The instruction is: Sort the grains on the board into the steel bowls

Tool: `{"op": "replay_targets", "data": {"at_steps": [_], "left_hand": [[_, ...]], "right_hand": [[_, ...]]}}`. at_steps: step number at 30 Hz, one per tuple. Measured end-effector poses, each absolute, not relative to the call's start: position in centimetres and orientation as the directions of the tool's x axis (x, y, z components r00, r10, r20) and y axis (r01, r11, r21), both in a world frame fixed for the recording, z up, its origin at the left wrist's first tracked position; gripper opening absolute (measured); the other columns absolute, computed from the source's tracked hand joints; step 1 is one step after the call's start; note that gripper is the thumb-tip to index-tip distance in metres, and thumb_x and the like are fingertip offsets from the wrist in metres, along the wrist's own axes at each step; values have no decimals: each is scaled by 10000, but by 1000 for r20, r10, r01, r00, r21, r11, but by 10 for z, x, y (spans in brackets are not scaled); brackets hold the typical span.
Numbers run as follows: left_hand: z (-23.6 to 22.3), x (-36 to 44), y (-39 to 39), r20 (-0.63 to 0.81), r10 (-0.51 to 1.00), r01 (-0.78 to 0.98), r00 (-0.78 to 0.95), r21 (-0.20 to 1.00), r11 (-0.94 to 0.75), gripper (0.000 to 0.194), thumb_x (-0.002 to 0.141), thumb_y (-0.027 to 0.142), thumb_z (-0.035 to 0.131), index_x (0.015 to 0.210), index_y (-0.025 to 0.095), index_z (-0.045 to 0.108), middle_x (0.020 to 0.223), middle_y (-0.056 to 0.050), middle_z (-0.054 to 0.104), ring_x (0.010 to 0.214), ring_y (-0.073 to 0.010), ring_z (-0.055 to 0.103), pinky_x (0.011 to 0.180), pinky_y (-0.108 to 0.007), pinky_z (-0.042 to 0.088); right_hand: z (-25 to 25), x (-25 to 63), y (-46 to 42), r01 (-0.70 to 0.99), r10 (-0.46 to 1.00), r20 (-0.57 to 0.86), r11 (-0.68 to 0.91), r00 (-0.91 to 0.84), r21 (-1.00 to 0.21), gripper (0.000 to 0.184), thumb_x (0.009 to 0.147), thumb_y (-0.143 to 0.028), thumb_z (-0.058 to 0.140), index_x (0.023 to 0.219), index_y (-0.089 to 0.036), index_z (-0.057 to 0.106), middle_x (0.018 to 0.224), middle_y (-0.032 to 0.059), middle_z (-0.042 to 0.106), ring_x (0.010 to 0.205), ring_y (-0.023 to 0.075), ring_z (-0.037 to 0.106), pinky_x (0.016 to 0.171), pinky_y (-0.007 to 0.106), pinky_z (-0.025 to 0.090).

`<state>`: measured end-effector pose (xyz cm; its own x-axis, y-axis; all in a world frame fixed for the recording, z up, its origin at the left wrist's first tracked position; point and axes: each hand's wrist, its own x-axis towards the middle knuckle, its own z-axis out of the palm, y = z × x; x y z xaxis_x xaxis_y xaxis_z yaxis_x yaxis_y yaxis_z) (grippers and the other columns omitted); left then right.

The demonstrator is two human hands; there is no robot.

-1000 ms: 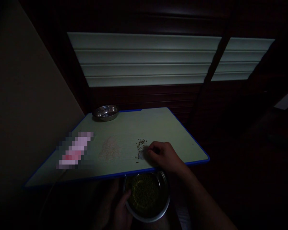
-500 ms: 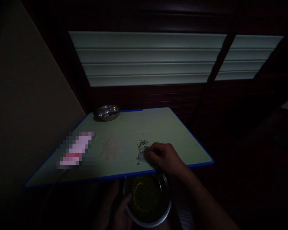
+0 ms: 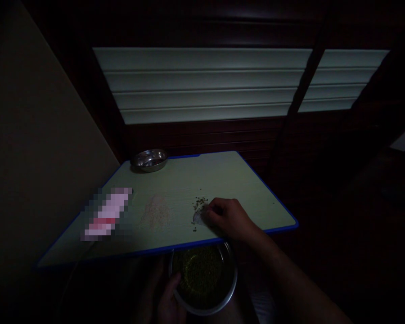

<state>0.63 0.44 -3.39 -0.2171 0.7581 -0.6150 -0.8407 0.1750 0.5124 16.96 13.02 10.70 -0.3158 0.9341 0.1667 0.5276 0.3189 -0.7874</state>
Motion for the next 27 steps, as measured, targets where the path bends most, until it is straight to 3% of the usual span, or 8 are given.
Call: {"op": "replay_targets", "data": {"at_steps": [7,13,17,27], "left_hand": [[-20,6,4,-644,731,-871,-226,469,143,521,692,226,627,1212,234,648,955,-69,776,1041,-323,678,994,-487,481],[-22,3,1,-559,780,-843,-282,532,78,561,726,236,650,1284,256,603,1067,-54,759,1089,-281,660,1051,-437,432],[-24,0,1,-503,814,-829,-291,558,48,627,720,242,673,1334,298,559,1184,-39,721,1162,-299,615,1028,-454,452],[-28,-2,-1,-472,821,-795,-322,606,37,646,716,232,699,1337,315,541,1272,-30,675,1219,-307,571,1036,-441,445]], "right_hand": [[112,161,136,504,907,165,357,-387,-787,173,815,-289,591,792,-148,690,718,35,693,647,140,580,596,244,430],[121,161,140,458,862,114,370,-495,-809,158,826,-282,585,795,-152,670,712,18,666,632,127,560,593,236,419],[128,161,137,455,830,43,348,-556,-820,173,838,-301,589,808,-148,664,707,11,647,621,118,541,600,235,417],[119,165,127,444,812,37,356,-583,-822,148,837,-294,609,821,-162,674,700,-1,634,619,112,521,584,226,410]]}}
